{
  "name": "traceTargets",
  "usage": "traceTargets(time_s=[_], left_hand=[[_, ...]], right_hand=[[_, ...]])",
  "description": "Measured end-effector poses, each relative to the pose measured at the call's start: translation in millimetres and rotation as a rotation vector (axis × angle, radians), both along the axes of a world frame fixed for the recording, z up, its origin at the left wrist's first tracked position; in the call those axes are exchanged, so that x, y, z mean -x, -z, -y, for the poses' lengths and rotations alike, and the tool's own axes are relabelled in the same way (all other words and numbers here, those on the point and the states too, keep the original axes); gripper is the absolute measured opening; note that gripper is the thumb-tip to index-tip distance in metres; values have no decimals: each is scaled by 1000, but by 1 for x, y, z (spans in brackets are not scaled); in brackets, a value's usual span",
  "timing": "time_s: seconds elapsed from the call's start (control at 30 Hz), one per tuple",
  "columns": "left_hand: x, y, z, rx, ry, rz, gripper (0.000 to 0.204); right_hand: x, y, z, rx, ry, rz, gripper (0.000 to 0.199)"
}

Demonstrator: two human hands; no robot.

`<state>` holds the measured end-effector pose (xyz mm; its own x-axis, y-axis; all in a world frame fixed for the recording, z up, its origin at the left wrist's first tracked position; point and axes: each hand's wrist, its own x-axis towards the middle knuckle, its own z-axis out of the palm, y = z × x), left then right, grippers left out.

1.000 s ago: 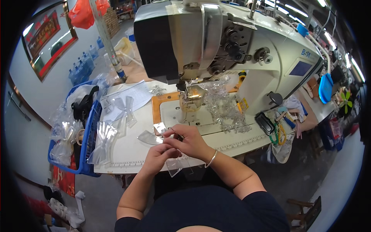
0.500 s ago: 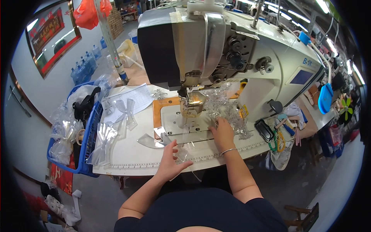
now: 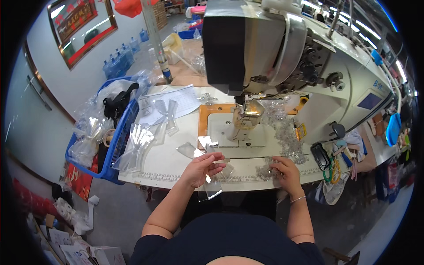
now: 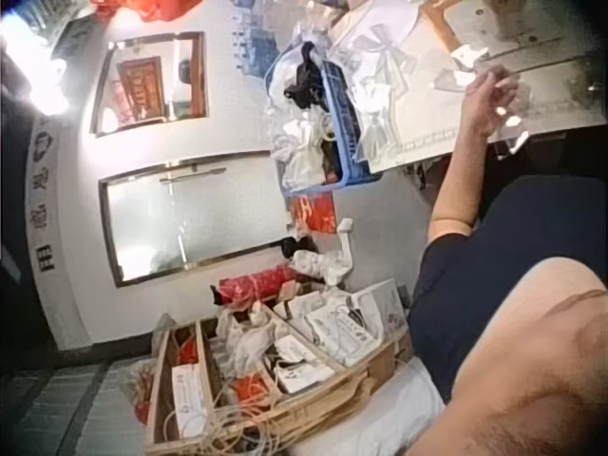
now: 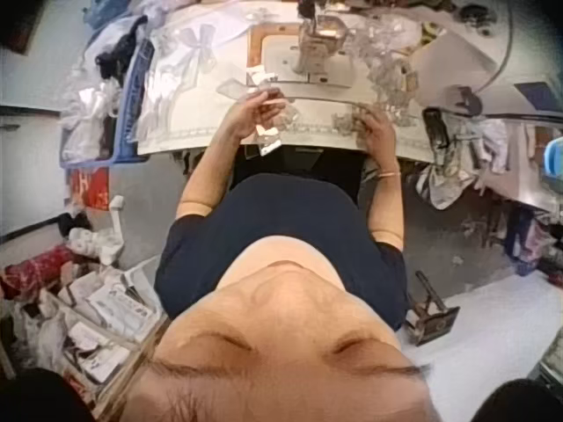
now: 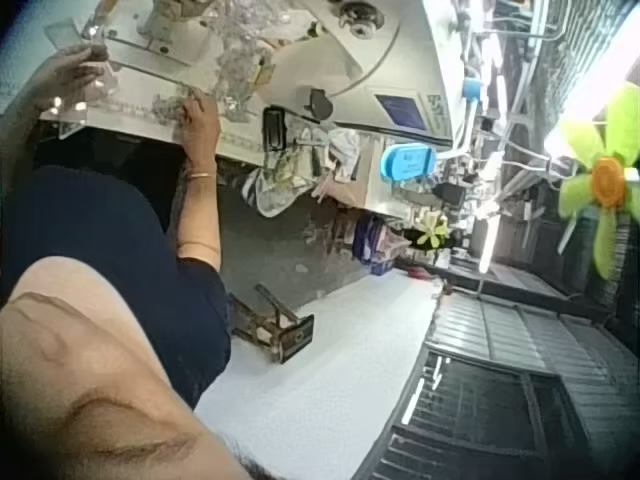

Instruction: The person sews small clear plastic pieces using a sewing machine, then trims excess material with scissors. The person repeats this process for multiple items, handling each piece individually and placing finished items aside.

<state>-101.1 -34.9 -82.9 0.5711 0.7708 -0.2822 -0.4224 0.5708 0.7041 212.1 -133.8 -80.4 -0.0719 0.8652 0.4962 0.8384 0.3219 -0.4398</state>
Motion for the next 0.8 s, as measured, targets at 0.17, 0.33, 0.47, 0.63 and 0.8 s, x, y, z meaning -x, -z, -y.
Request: traceTargets(time_s=[0.17, 0.33, 0.47, 0.63, 0.8], left_hand=[[3, 6, 11, -100, -136, -94, 27], [9, -5, 20, -253, -204, -255, 18], [12, -9, 15, -279, -200, -296, 16], [13, -14, 13, -190, -259, -161, 21], [12, -12, 11, -297, -252, -211, 24]], right_hand=[[13, 10, 5, 1, 200, -246, 46], [10, -16, -5, 229, -123, 113, 42], [3, -22, -27, 443, -274, 344, 42], [-4, -34, -29, 468, -151, 445, 35], [-1, -29, -32, 469, -126, -322, 39]])
